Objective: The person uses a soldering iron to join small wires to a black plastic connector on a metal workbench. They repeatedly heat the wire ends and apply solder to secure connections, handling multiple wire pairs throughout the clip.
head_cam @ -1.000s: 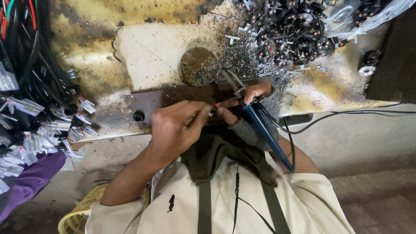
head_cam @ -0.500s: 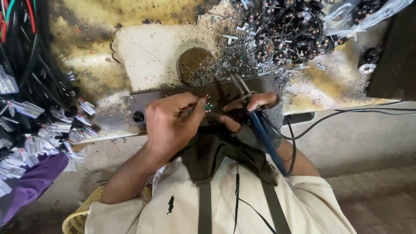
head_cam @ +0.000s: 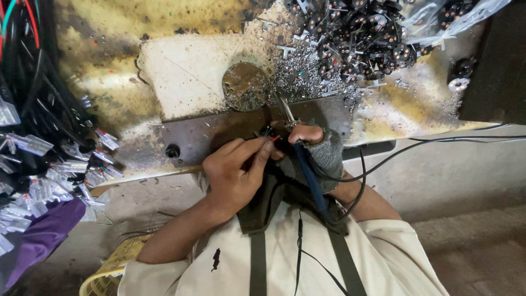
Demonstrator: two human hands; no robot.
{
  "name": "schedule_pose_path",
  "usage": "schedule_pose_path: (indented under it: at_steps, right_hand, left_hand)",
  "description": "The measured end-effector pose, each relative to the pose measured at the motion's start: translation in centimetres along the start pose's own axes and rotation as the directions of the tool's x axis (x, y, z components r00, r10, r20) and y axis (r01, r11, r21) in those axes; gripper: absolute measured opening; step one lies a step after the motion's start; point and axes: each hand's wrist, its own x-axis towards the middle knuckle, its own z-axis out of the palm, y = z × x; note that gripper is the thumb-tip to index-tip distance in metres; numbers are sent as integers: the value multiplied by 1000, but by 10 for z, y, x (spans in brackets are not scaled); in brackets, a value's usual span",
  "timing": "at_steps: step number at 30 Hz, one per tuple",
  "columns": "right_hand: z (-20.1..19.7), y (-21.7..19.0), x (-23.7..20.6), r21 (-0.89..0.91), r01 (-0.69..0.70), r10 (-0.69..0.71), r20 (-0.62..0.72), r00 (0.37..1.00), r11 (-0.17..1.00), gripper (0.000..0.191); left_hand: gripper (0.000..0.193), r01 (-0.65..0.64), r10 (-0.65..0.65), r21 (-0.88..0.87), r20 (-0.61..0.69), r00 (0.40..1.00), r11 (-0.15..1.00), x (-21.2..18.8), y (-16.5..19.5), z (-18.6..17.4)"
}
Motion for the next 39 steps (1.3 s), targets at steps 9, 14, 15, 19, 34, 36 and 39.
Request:
schedule_pose_path:
  at_steps: [9, 14, 15, 19, 34, 36, 39]
  right_hand:
    - [8, -12, 5, 53, 19, -14, -92, 996, 998, 29]
    - [16, -13, 7, -133, -88, 69, -142, 987, 987, 38]
    - [16, -12, 7, 162, -219, 233, -74, 970, 962, 28]
    - [17, -15, 6, 42, -67, 72, -136, 988, 997, 34]
    - [15, -52, -4, -487, 138, -259, -191, 947, 862, 36]
    - [10, -46, -11, -645, 261, -414, -95, 905, 718, 35]
    - [7, -35, -19, -623, 251, -421, -139, 897, 741, 32]
  left_hand:
    - [7, -12, -7, 46, 396, 918, 999, 29, -6, -31]
    - [13, -100, 95, 28, 150, 984, 995, 17, -9, -15]
    - [17, -104, 101, 36, 82, 992, 994, 14, -9, -11]
    - [13, -125, 125, -11, -29, 992, 992, 7, -14, -2]
    - [11, 141, -135, 145, -51, 989, 979, 19, -3, 3]
    - [11, 133, -126, 141, -59, 990, 981, 19, -3, 3]
    - [12, 104, -96, 153, -63, 993, 983, 18, -4, 3]
